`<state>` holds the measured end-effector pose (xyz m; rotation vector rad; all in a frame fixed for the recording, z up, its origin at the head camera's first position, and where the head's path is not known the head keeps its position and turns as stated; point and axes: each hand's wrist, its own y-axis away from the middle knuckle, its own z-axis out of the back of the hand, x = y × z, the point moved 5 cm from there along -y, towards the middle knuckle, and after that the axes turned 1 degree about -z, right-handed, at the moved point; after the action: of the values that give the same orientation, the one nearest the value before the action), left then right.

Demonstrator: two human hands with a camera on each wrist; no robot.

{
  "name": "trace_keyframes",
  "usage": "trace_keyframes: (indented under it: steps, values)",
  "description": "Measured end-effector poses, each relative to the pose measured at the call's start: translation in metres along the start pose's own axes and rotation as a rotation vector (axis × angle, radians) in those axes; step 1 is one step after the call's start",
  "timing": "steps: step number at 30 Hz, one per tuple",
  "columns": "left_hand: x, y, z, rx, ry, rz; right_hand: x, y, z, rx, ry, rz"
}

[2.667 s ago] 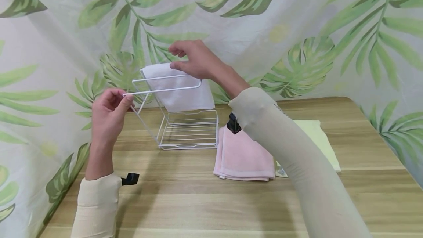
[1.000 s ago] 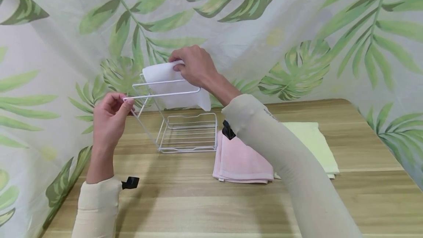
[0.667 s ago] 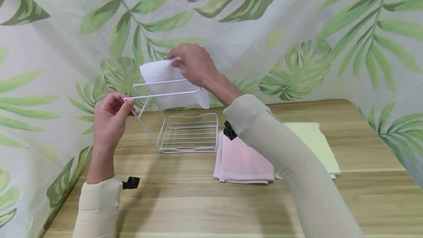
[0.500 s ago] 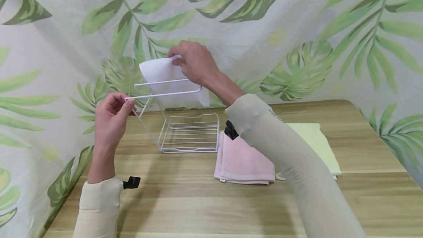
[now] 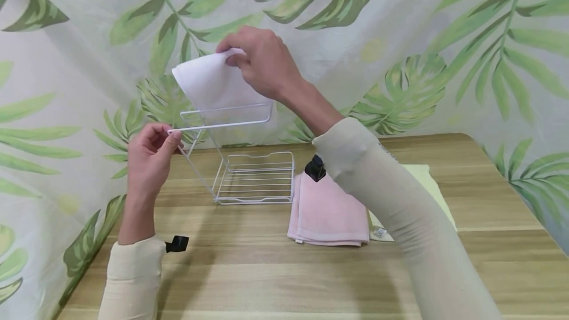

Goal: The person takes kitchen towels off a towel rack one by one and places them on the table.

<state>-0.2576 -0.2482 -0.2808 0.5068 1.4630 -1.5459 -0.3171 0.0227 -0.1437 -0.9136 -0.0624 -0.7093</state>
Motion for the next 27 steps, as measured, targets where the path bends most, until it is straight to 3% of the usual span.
trace_keyframes:
  steps: [13, 20, 27]
  values:
    - [-0.001, 0.001, 0.000, 0.006, -0.006, -0.008, 0.013, 0.012, 0.030, 0.073, -0.089, -0.011]
    - [0.000, 0.001, 0.001, -0.001, -0.001, 0.000, 0.012, 0.018, 0.045, 0.012, -0.095, 0.036]
    - [0.000, 0.001, 0.001, 0.002, -0.007, 0.000, 0.006, 0.028, 0.065, -0.074, -0.131, 0.008]
